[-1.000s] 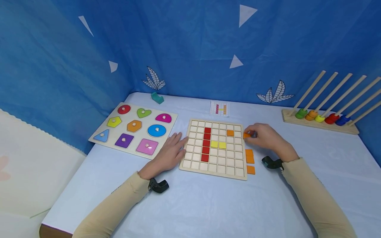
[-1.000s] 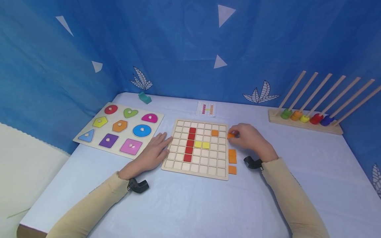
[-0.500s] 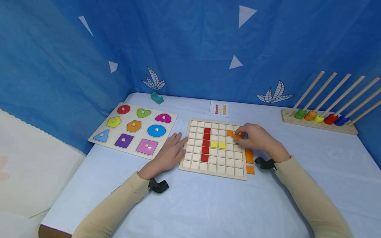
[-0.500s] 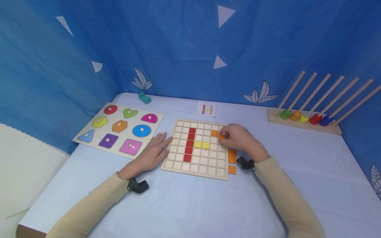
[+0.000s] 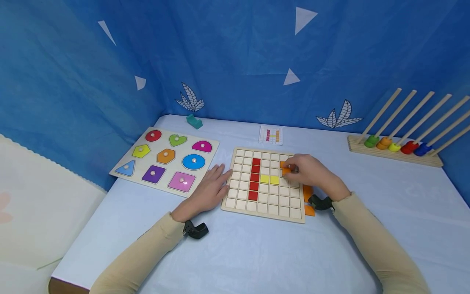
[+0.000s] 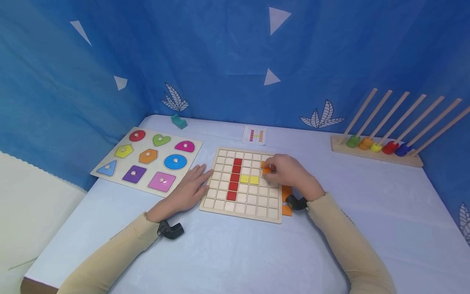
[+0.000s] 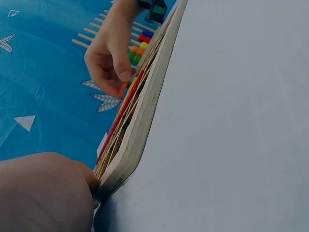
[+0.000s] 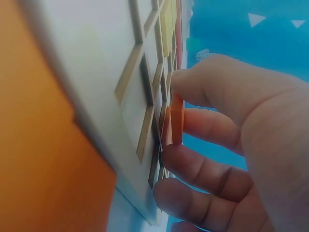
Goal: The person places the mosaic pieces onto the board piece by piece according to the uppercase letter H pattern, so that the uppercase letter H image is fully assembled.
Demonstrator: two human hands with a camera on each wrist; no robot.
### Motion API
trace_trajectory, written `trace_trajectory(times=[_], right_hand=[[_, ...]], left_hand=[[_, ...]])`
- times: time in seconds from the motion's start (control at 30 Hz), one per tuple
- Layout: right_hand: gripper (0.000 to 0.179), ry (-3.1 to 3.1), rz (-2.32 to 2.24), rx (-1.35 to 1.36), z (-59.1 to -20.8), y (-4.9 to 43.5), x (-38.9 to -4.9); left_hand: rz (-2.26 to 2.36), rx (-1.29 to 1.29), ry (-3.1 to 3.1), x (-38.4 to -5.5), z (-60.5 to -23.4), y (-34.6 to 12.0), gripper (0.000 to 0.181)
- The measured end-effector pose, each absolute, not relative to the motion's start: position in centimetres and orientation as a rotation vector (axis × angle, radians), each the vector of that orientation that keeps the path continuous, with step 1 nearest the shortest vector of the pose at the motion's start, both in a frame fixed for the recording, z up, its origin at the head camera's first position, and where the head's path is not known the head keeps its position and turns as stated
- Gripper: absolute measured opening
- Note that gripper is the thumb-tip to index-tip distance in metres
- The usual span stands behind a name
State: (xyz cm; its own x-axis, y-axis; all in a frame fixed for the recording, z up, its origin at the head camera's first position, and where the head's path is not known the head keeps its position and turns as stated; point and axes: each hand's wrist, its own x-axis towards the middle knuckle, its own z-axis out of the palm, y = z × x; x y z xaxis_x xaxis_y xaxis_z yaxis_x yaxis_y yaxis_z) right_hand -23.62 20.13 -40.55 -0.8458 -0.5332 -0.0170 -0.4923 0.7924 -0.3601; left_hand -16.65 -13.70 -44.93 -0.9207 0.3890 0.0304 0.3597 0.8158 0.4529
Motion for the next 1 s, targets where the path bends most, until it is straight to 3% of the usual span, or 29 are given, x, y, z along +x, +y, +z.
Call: trace_trajectory(times=[1.0], right_hand=[[0.036, 2.864, -0.534, -0.865, -40.95, 19.87, -23.63]], left_hand=[[0.718, 0.601, 2.928, -16.64, -44.84, -13.70, 0.055]])
